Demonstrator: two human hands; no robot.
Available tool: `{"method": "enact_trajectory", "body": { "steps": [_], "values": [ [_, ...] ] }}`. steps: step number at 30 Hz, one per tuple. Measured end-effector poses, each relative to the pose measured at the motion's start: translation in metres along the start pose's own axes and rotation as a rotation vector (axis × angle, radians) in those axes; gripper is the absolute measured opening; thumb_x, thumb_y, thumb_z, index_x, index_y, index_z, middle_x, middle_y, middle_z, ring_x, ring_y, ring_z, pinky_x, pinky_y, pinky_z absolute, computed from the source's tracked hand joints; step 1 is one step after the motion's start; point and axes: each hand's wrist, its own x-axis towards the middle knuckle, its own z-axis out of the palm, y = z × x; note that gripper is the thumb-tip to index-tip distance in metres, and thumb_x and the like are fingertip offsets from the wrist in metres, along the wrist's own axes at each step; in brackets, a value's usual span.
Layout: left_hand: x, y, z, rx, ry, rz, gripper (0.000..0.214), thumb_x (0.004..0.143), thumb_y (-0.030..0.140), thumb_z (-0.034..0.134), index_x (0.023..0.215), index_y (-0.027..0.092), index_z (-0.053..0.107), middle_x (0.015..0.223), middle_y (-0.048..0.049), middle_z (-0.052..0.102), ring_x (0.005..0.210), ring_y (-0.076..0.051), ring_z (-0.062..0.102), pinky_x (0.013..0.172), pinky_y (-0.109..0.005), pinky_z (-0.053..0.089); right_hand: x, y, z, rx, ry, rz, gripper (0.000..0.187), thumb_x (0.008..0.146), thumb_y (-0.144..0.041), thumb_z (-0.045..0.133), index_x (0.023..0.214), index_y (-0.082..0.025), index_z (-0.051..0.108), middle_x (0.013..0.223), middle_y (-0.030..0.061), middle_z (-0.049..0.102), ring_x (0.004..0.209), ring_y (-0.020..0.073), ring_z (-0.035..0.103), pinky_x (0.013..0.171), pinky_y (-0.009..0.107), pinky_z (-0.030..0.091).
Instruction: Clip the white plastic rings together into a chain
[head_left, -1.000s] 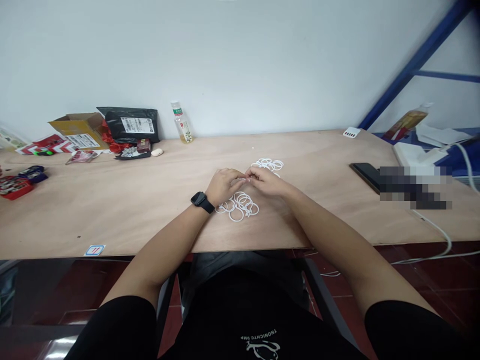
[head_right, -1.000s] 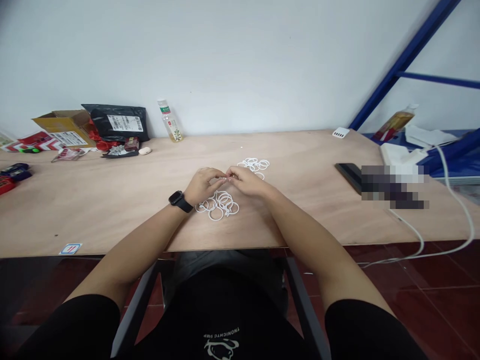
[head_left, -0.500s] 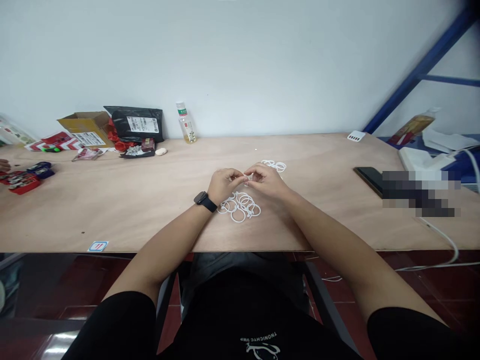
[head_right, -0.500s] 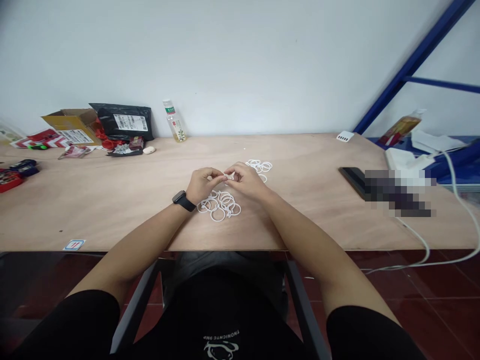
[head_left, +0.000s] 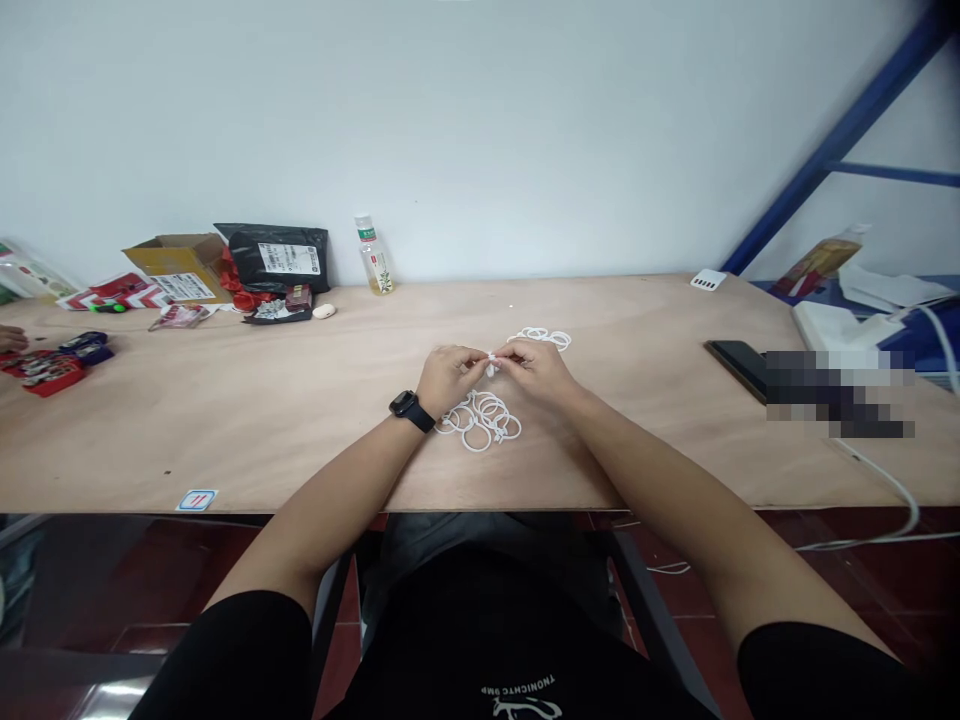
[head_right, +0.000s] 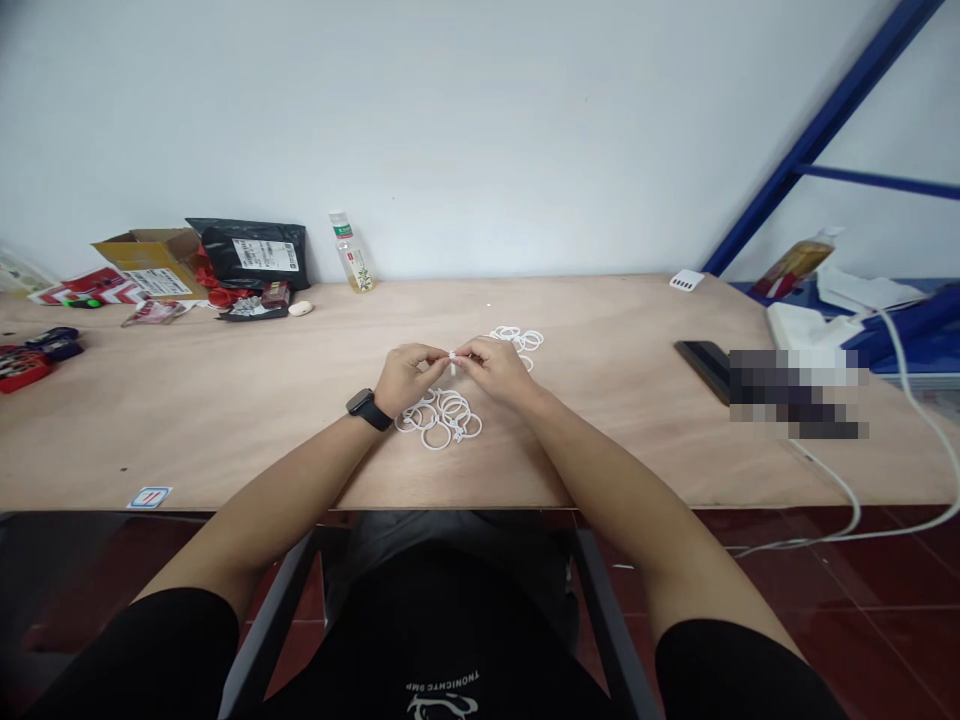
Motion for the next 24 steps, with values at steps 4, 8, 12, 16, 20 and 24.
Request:
{"method": "enact_trajectory", "body": {
  "steps": [4, 8, 12, 16, 20, 24],
  "values": [
    [-0.001, 0.002, -0.001, 0.119, -0.033, 0.039, 0.015, 0.086, 0.028, 0.060, 0.080, 0.020, 0.072, 0.077, -0.0023, 0.074, 0.076, -0.017, 0.066, 0.084, -0.035, 0.044, -0.002, 0.001, 0.004, -0.060, 0.001, -0.001, 0.015, 0.087, -0.026, 0.059, 0.084, -0.019, 0.071, 0.076, 0.0040, 0.071, 0.071, 0.0171, 0.062, 0.067, 0.029, 0.045],
    [0.001, 0.002, -0.003, 0.146, -0.055, 0.011, 0.017, 0.086, 0.028, 0.059, 0.077, 0.019, 0.070, 0.076, -0.0021, 0.073, 0.074, -0.016, 0.066, 0.085, -0.034, 0.043, -0.001, 0.000, 0.005, -0.131, -0.005, -0.003, 0.016, 0.089, -0.027, 0.056, 0.087, -0.020, 0.071, 0.081, 0.0039, 0.072, 0.076, 0.0177, 0.064, 0.070, 0.029, 0.045],
    [0.004, -0.001, -0.008, 0.072, -0.180, 0.037, 0.019, 0.087, 0.029, 0.056, 0.085, 0.019, 0.072, 0.082, -0.0022, 0.074, 0.073, -0.014, 0.065, 0.078, -0.029, 0.046, 0.002, 0.003, -0.003, -0.348, 0.021, -0.014, 0.022, 0.092, -0.029, 0.050, 0.096, -0.021, 0.071, 0.095, 0.0062, 0.073, 0.089, 0.0202, 0.065, 0.078, 0.030, 0.045],
    [0.003, -0.003, -0.013, 0.145, -0.431, 0.101, 0.018, 0.080, 0.028, 0.059, 0.090, 0.020, 0.073, 0.089, -0.0030, 0.073, 0.085, -0.018, 0.065, 0.085, -0.031, 0.046, 0.004, 0.016, -0.016, -0.570, 0.056, 0.113, 0.025, 0.092, -0.029, 0.049, 0.103, -0.022, 0.070, 0.103, 0.0074, 0.072, 0.093, 0.0227, 0.065, 0.077, 0.032, 0.045],
    [0.001, -0.003, -0.014, 0.291, -0.568, 0.014, 0.017, 0.075, 0.027, 0.060, 0.084, 0.020, 0.072, 0.092, -0.0048, 0.071, 0.089, -0.021, 0.064, 0.087, -0.033, 0.046, 0.006, 0.022, -0.018, -0.539, 0.023, 0.188, 0.022, 0.087, -0.027, 0.055, 0.102, -0.022, 0.070, 0.101, 0.0056, 0.072, 0.093, 0.0223, 0.064, 0.076, 0.032, 0.046],
    [0.001, -0.003, -0.011, 0.323, -0.534, -0.041, 0.016, 0.078, 0.025, 0.055, 0.084, 0.020, 0.069, 0.094, -0.0056, 0.069, 0.091, -0.021, 0.063, 0.087, -0.034, 0.046, 0.004, 0.011, -0.005, -0.346, -0.064, 0.115, 0.020, 0.085, -0.028, 0.059, 0.099, -0.021, 0.071, 0.095, 0.0048, 0.072, 0.086, 0.0191, 0.064, 0.076, 0.030, 0.045]
  ]
}}
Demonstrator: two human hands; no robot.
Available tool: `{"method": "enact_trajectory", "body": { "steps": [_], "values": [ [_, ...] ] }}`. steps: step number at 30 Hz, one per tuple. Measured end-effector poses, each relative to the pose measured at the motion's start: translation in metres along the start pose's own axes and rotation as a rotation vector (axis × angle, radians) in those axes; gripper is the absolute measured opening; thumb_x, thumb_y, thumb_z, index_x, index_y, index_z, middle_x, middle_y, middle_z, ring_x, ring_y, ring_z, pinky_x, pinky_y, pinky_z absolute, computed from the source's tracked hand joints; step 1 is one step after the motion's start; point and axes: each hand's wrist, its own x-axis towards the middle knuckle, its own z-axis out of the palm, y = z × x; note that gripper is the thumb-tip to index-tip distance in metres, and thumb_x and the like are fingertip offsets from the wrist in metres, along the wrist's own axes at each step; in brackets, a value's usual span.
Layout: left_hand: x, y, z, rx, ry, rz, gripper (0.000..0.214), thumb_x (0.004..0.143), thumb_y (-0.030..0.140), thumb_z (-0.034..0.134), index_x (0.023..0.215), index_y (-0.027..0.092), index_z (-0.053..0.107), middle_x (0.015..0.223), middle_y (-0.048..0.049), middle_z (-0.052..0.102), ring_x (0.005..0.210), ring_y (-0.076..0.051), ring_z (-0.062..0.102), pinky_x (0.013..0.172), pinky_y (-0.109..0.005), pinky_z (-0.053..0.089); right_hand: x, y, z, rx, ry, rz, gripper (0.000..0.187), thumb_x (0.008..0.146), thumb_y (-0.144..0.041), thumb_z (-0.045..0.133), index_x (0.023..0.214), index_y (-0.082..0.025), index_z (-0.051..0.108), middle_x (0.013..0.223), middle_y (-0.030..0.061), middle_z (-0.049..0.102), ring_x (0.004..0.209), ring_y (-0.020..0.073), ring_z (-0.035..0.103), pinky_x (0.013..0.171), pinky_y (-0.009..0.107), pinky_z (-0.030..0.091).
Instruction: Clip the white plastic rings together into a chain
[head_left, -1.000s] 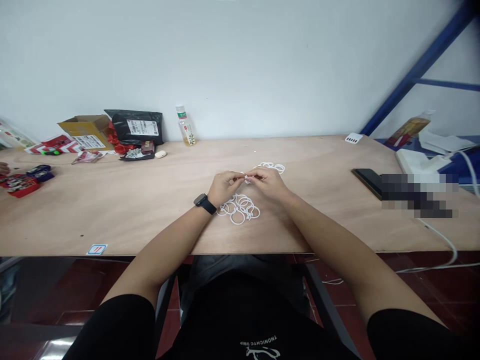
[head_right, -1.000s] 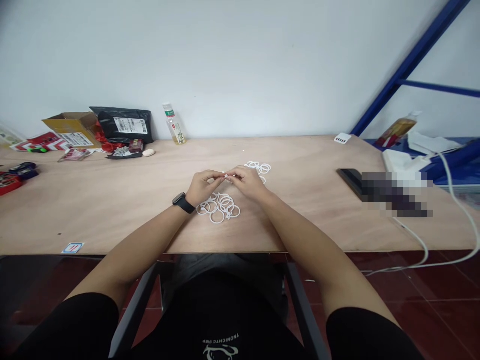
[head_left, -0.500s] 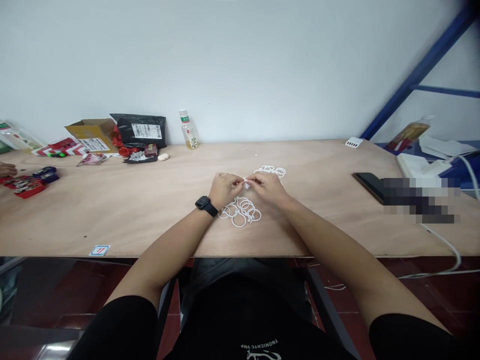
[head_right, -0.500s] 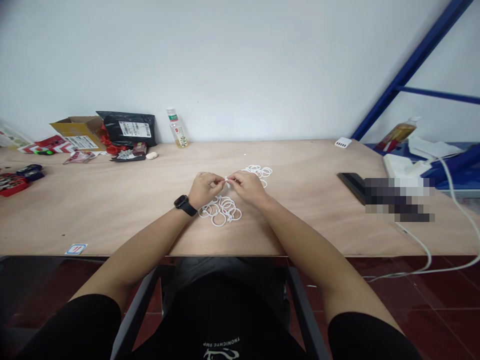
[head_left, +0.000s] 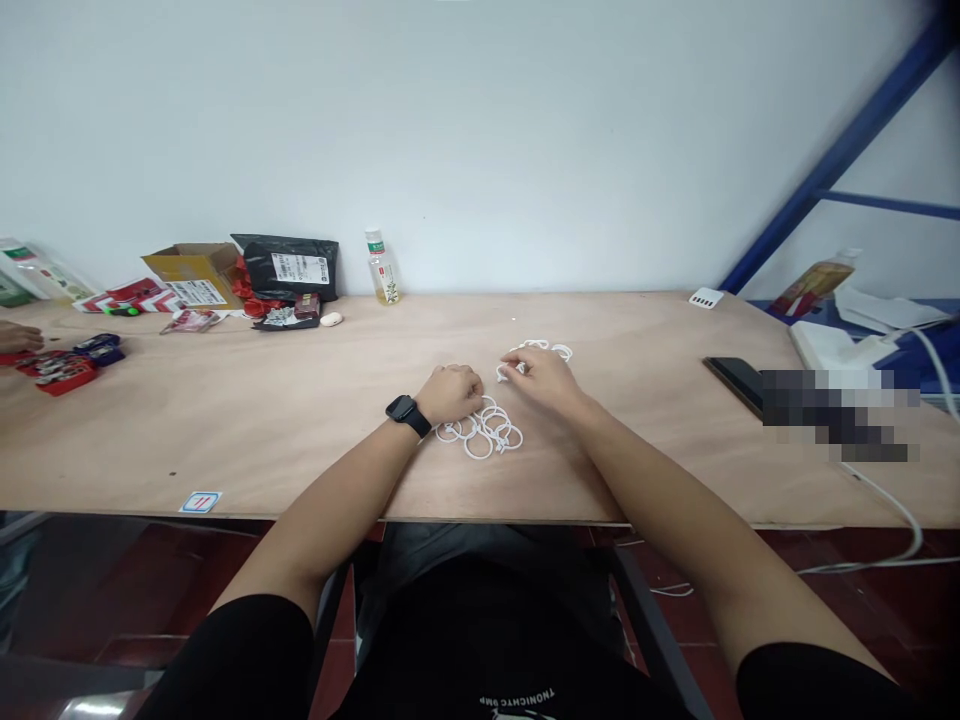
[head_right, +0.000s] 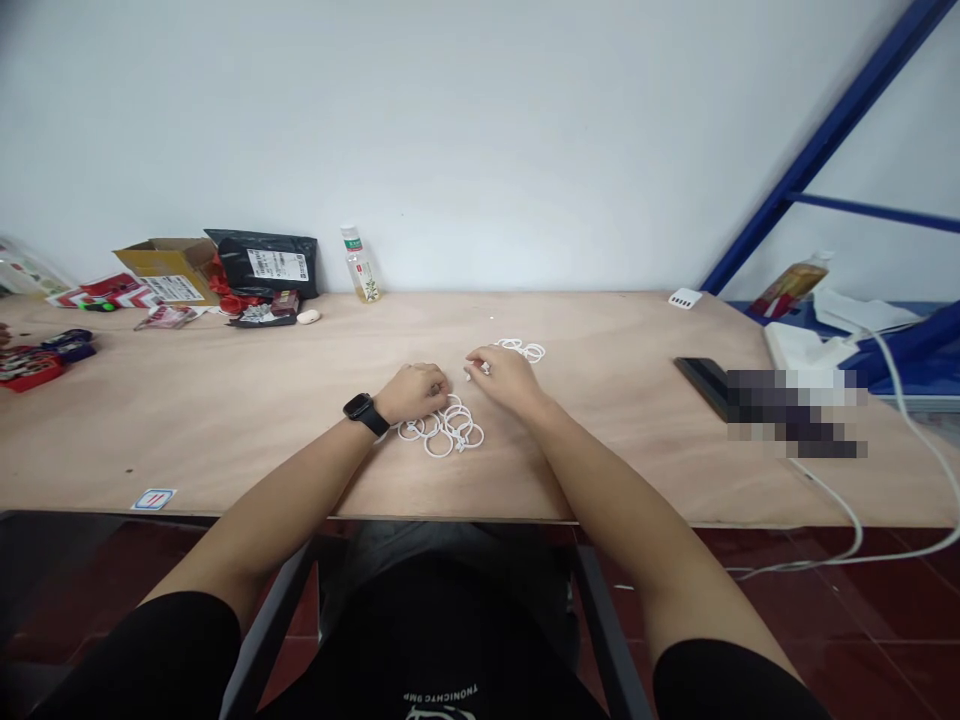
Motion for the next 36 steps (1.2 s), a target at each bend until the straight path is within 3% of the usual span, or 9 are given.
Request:
{"method": "enact_trajectory", "body": {
  "steps": [6, 9, 14, 24, 36],
  "values": [
    [0.003, -0.001, 0.003, -0.158, 0.262, -0.029, 0.015, 0.086, 0.026, 0.054, 0.088, 0.019, 0.068, 0.079, -0.0027, 0.071, 0.074, -0.017, 0.065, 0.075, -0.029, 0.048, -0.005, -0.012, 0.011, 0.143, -0.087, -0.127, 0.015, 0.086, -0.028, 0.061, 0.095, -0.022, 0.072, 0.090, 0.0041, 0.071, 0.080, 0.0174, 0.062, 0.071, 0.029, 0.043],
    [0.005, -0.003, 0.007, -0.235, 0.362, 0.012, 0.016, 0.085, 0.032, 0.061, 0.088, 0.019, 0.069, 0.080, -0.0030, 0.072, 0.073, -0.016, 0.065, 0.072, -0.028, 0.048, -0.003, -0.007, 0.012, 0.155, -0.048, -0.132, 0.014, 0.086, -0.028, 0.061, 0.094, -0.022, 0.071, 0.088, 0.0049, 0.070, 0.078, 0.0174, 0.061, 0.071, 0.029, 0.042],
    [0.007, -0.005, 0.011, -0.356, 0.474, -0.043, 0.025, 0.081, 0.043, 0.067, 0.084, 0.018, 0.070, 0.077, -0.0035, 0.072, 0.068, -0.015, 0.064, 0.065, -0.026, 0.048, -0.003, -0.008, 0.009, 0.218, 0.021, -0.118, 0.016, 0.087, -0.030, 0.060, 0.092, -0.021, 0.072, 0.088, 0.0055, 0.070, 0.075, 0.0168, 0.059, 0.069, 0.029, 0.042],
    [0.005, -0.001, 0.011, -0.432, 0.467, -0.070, 0.029, 0.082, 0.045, 0.065, 0.079, 0.017, 0.071, 0.072, -0.0026, 0.072, 0.062, -0.013, 0.062, 0.059, -0.024, 0.046, -0.006, -0.015, 0.010, 0.303, -0.037, -0.107, 0.017, 0.082, -0.020, 0.058, 0.091, -0.020, 0.073, 0.080, 0.0027, 0.070, 0.064, 0.0123, 0.055, 0.062, 0.025, 0.040],
    [0.004, 0.002, 0.005, -0.352, 0.402, 0.062, 0.025, 0.090, 0.039, 0.057, 0.096, 0.022, 0.074, 0.088, -0.0044, 0.076, 0.076, -0.017, 0.069, 0.073, -0.028, 0.052, -0.004, -0.012, 0.011, 0.333, -0.011, -0.049, 0.018, 0.085, -0.028, 0.058, 0.087, -0.019, 0.073, 0.074, 0.0015, 0.069, 0.060, 0.0118, 0.054, 0.059, 0.024, 0.039]
  ]
}}
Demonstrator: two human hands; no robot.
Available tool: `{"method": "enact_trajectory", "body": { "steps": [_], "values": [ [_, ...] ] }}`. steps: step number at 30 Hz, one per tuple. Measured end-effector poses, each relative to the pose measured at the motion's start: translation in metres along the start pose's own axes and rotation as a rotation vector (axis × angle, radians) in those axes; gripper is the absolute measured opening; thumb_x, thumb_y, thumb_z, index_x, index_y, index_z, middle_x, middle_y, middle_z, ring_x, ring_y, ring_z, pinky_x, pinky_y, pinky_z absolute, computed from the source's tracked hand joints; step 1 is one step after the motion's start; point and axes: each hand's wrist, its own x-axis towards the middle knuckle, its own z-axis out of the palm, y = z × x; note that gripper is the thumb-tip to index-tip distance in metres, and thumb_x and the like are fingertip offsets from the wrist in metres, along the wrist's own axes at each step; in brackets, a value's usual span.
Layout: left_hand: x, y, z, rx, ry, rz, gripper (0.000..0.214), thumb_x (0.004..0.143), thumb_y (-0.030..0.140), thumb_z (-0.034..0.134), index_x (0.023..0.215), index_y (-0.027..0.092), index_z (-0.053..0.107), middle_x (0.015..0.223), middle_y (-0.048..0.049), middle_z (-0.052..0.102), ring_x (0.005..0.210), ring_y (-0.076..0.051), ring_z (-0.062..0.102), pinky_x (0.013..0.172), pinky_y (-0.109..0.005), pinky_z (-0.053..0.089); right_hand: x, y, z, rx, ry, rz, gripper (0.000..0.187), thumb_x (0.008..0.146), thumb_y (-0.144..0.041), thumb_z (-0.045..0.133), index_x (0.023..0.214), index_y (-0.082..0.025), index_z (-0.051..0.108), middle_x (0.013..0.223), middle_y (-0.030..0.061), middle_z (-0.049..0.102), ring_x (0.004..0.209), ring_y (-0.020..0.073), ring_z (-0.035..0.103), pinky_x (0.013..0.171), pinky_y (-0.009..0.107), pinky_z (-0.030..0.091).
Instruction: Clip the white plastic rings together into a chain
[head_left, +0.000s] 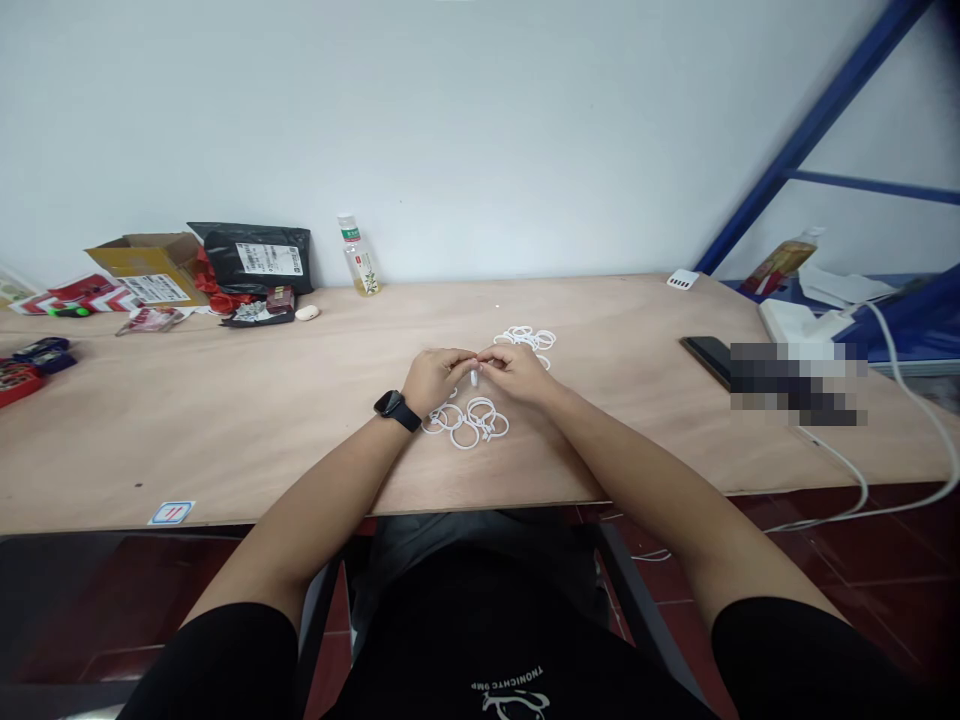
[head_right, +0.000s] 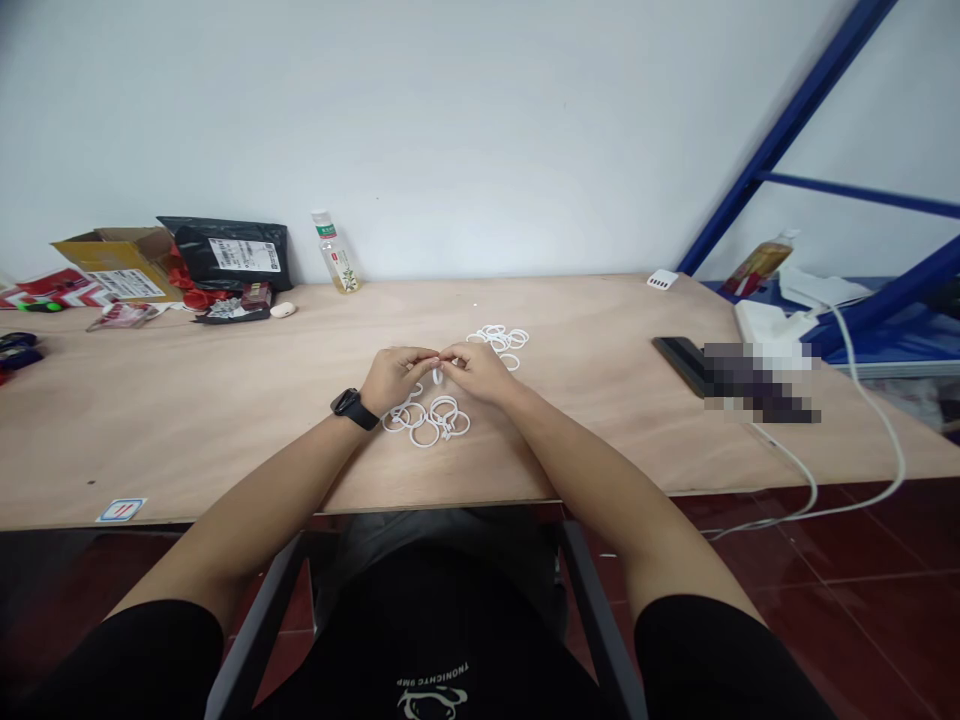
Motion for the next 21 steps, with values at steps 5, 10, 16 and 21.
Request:
{"method": "enact_trajectory", "body": {
  "steps": [5, 10, 16, 21],
  "values": [
    [-0.0012, -0.0028, 0.0048, -0.102, 0.039, -0.024, 0.027, 0.088, 0.037, 0.058, 0.103, 0.019, 0.071, 0.096, -0.0066, 0.075, 0.084, -0.018, 0.070, 0.080, -0.030, 0.054, 0.0006, -0.0001, -0.0008, -0.013, 0.035, 0.007, 0.017, 0.085, -0.025, 0.058, 0.090, -0.019, 0.073, 0.076, 0.0018, 0.070, 0.062, 0.0121, 0.055, 0.061, 0.024, 0.040],
    [-0.0016, -0.0072, 0.0075, -0.212, 0.063, -0.133, 0.026, 0.085, 0.040, 0.062, 0.092, 0.017, 0.072, 0.087, -0.0054, 0.075, 0.077, -0.016, 0.069, 0.071, -0.027, 0.055, 0.0003, -0.0019, -0.0027, -0.028, 0.028, -0.015, 0.018, 0.085, -0.023, 0.056, 0.088, -0.019, 0.073, 0.080, 0.0031, 0.071, 0.067, 0.0133, 0.058, 0.064, 0.025, 0.041],
    [-0.0012, -0.0089, 0.0052, -0.196, 0.054, -0.149, 0.033, 0.083, 0.048, 0.062, 0.081, 0.017, 0.071, 0.076, -0.0036, 0.073, 0.068, -0.014, 0.065, 0.063, -0.025, 0.051, -0.0005, -0.0035, -0.0040, -0.019, 0.004, -0.041, 0.019, 0.087, -0.023, 0.054, 0.088, -0.019, 0.073, 0.079, 0.0032, 0.071, 0.069, 0.0144, 0.059, 0.066, 0.026, 0.042],
    [-0.0017, -0.0071, 0.0036, -0.180, 0.033, -0.111, 0.032, 0.084, 0.048, 0.061, 0.080, 0.017, 0.070, 0.074, -0.0025, 0.072, 0.066, -0.013, 0.063, 0.063, -0.024, 0.049, -0.0006, -0.0038, -0.0037, -0.030, -0.008, -0.061, 0.020, 0.087, -0.021, 0.052, 0.090, -0.020, 0.072, 0.081, 0.0032, 0.071, 0.073, 0.0156, 0.061, 0.068, 0.027, 0.043]
  ]
}}
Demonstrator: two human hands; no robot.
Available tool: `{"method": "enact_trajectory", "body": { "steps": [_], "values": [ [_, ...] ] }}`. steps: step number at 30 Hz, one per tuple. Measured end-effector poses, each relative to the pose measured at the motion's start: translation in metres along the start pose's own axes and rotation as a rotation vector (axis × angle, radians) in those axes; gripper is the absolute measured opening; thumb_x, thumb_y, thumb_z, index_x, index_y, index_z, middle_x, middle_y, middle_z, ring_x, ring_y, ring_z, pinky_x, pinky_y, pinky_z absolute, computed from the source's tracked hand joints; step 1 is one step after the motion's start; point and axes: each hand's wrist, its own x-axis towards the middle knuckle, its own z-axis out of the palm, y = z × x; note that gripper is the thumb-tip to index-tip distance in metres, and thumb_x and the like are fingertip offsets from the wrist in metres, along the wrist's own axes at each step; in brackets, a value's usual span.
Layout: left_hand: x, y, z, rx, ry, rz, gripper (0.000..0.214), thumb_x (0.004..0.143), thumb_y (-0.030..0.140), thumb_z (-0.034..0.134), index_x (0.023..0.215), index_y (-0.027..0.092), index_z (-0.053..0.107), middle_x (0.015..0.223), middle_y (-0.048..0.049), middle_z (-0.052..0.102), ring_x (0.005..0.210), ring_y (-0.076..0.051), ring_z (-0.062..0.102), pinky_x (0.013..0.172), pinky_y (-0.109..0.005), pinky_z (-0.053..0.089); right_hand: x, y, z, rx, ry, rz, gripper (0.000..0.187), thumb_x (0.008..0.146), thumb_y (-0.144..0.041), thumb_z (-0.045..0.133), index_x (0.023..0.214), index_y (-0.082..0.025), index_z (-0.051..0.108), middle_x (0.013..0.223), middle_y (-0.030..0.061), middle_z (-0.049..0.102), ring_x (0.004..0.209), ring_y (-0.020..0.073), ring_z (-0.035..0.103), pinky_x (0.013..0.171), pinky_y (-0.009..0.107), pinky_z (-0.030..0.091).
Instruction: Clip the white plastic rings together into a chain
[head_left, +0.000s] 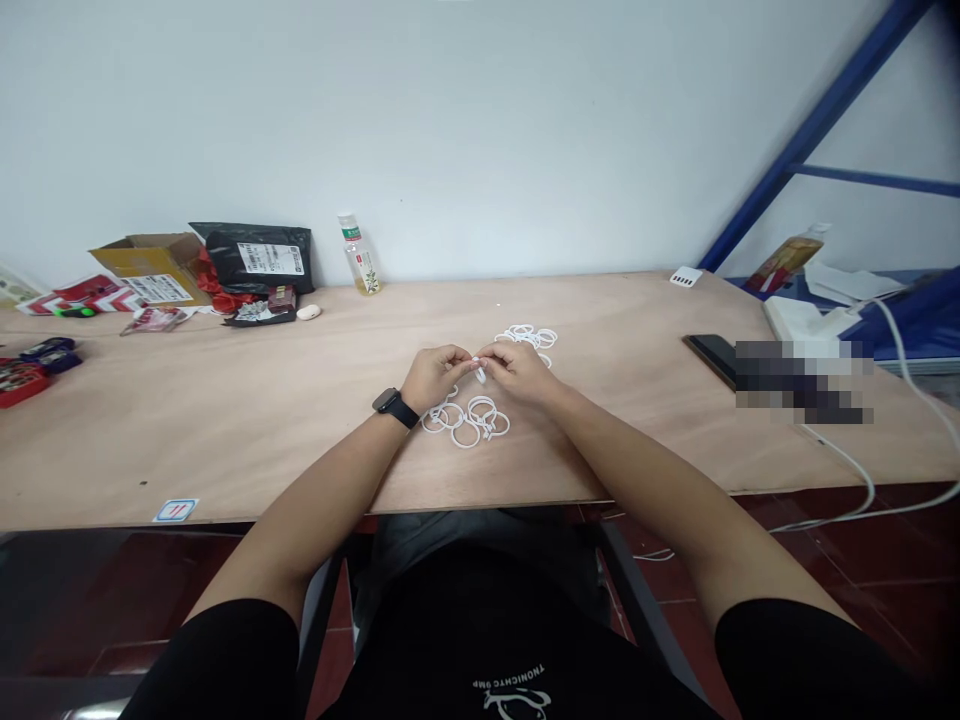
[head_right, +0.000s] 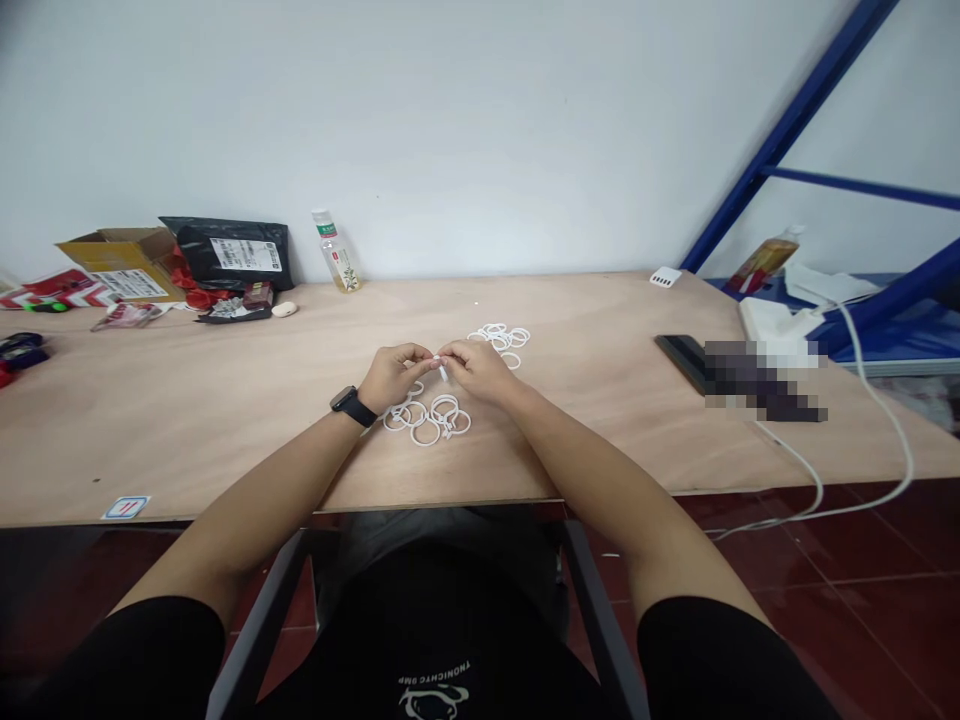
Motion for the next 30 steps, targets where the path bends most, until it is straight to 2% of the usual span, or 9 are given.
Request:
{"method": "enact_trajectory", "body": {
  "steps": [7, 14, 17, 21, 24, 27, 30],
  "values": [
    [0.000, 0.000, -0.003, 0.057, -0.047, 0.098, 0.027, 0.087, 0.042, 0.059, 0.080, 0.017, 0.068, 0.074, -0.0023, 0.070, 0.068, -0.013, 0.062, 0.066, -0.024, 0.047, 0.000, -0.001, -0.003, 0.040, -0.037, -0.001, 0.019, 0.088, -0.022, 0.052, 0.088, -0.019, 0.071, 0.072, 0.0017, 0.068, 0.068, 0.0145, 0.059, 0.066, 0.026, 0.043],
    [0.001, 0.001, 0.001, 0.048, 0.034, 0.041, 0.026, 0.087, 0.041, 0.059, 0.086, 0.018, 0.070, 0.083, -0.0033, 0.073, 0.075, -0.015, 0.066, 0.070, -0.025, 0.050, 0.000, -0.004, 0.002, 0.105, 0.047, 0.051, 0.023, 0.089, -0.027, 0.053, 0.099, -0.019, 0.072, 0.078, 0.0026, 0.071, 0.067, 0.0145, 0.060, 0.064, 0.026, 0.044],
    [0.001, 0.000, 0.000, 0.086, -0.028, 0.076, 0.024, 0.090, 0.037, 0.055, 0.094, 0.020, 0.071, 0.092, -0.0041, 0.074, 0.082, -0.016, 0.067, 0.075, -0.028, 0.050, 0.001, -0.002, 0.004, 0.068, 0.060, 0.054, 0.022, 0.089, -0.027, 0.054, 0.099, -0.020, 0.072, 0.083, 0.0030, 0.072, 0.071, 0.0150, 0.062, 0.067, 0.026, 0.045],
    [0.004, 0.003, -0.008, 0.262, -0.110, 0.118, 0.024, 0.088, 0.029, 0.053, 0.102, 0.020, 0.070, 0.101, -0.0050, 0.072, 0.092, -0.018, 0.065, 0.088, -0.033, 0.047, 0.003, 0.009, -0.003, -0.115, 0.097, 0.065, 0.020, 0.088, -0.025, 0.054, 0.096, -0.021, 0.073, 0.092, 0.0045, 0.072, 0.085, 0.0180, 0.064, 0.077, 0.029, 0.046],
    [0.005, 0.007, -0.018, 0.451, -0.220, 0.040, 0.026, 0.079, 0.029, 0.056, 0.099, 0.021, 0.071, 0.106, -0.0053, 0.070, 0.100, -0.023, 0.062, 0.094, -0.038, 0.043, 0.005, 0.021, -0.011, -0.283, 0.117, 0.157, 0.021, 0.087, -0.025, 0.056, 0.099, -0.022, 0.073, 0.099, 0.0063, 0.069, 0.090, 0.0204, 0.062, 0.079, 0.031, 0.045],
    [0.006, 0.009, -0.027, 0.661, -0.303, -0.124, 0.027, 0.075, 0.034, 0.056, 0.091, 0.020, 0.072, 0.104, -0.0090, 0.070, 0.101, -0.029, 0.061, 0.091, -0.044, 0.041, 0.005, 0.029, -0.015, -0.342, 0.124, 0.257, 0.024, 0.085, -0.028, 0.059, 0.104, -0.023, 0.072, 0.099, 0.0068, 0.066, 0.087, 0.0204, 0.062, 0.076, 0.031, 0.045],
    [0.005, 0.006, -0.032, 0.781, -0.369, -0.262, 0.029, 0.072, 0.043, 0.057, 0.082, 0.019, 0.070, 0.090, -0.0111, 0.072, 0.091, -0.031, 0.063, 0.087, -0.047, 0.040, 0.004, 0.027, -0.011, -0.295, 0.101, 0.231, 0.024, 0.084, -0.027, 0.060, 0.104, -0.021, 0.071, 0.094, 0.0062, 0.066, 0.083, 0.0190, 0.061, 0.074, 0.030, 0.045]
  ]
}}
